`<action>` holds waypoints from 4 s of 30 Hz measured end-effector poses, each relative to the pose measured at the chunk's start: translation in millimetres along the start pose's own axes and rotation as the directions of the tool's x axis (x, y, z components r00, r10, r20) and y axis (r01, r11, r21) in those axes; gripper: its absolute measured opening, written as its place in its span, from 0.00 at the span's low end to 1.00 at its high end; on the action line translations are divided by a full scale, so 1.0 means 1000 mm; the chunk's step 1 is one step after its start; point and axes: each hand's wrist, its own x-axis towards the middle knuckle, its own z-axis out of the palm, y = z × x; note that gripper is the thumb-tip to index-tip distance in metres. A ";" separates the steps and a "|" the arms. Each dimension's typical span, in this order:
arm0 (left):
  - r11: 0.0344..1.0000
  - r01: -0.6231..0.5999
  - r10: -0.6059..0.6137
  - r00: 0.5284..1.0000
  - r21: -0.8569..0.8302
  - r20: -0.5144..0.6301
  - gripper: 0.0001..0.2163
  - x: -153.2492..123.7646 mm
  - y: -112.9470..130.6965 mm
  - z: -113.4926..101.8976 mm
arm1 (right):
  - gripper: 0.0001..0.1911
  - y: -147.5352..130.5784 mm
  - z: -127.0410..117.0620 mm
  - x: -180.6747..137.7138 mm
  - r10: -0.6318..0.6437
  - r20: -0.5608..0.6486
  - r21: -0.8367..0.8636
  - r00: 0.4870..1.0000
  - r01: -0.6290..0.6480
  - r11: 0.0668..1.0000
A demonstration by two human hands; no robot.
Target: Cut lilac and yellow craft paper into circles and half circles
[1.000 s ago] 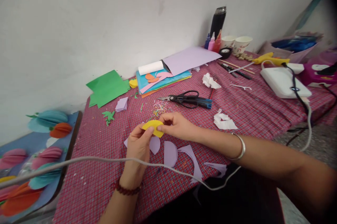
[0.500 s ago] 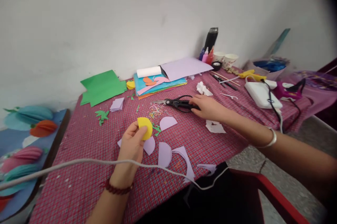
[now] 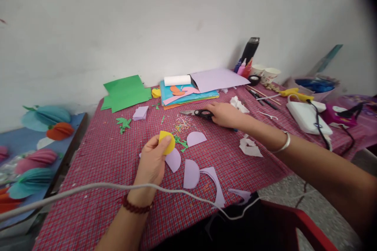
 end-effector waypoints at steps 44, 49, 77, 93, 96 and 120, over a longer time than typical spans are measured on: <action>0.999 0.033 -0.033 0.998 0.000 -0.057 0.09 -0.003 0.004 0.005 | 0.30 -0.102 0.026 -0.053 -0.342 0.155 0.978 0.927 -0.192 -0.078; 0.999 0.035 -0.037 0.998 -0.024 -0.057 0.08 -0.004 0.003 0.005 | 0.31 -0.102 0.029 -0.053 -0.343 0.179 0.971 0.922 -0.221 -0.087; 1.000 0.013 -0.016 0.996 -0.028 -0.091 0.08 -0.003 0.003 0.006 | 0.28 -0.103 0.031 -0.057 -0.291 0.249 0.950 0.924 -0.291 -0.112; 0.998 0.047 -0.045 0.997 0.032 -0.056 0.07 -0.003 0.007 0.004 | 0.28 -0.090 0.029 -0.054 -0.332 0.268 0.954 0.904 -0.298 -0.042; 0.998 0.051 -0.049 0.997 0.033 -0.058 0.07 -0.002 0.006 0.004 | 0.30 -0.088 0.029 -0.054 -0.336 0.266 0.956 0.904 -0.292 -0.030; 0.986 0.147 -0.146 0.989 0.085 -0.015 0.08 0.001 0.014 -0.002 | 0.29 -0.071 0.016 -0.050 -0.382 0.269 0.962 0.884 -0.267 0.059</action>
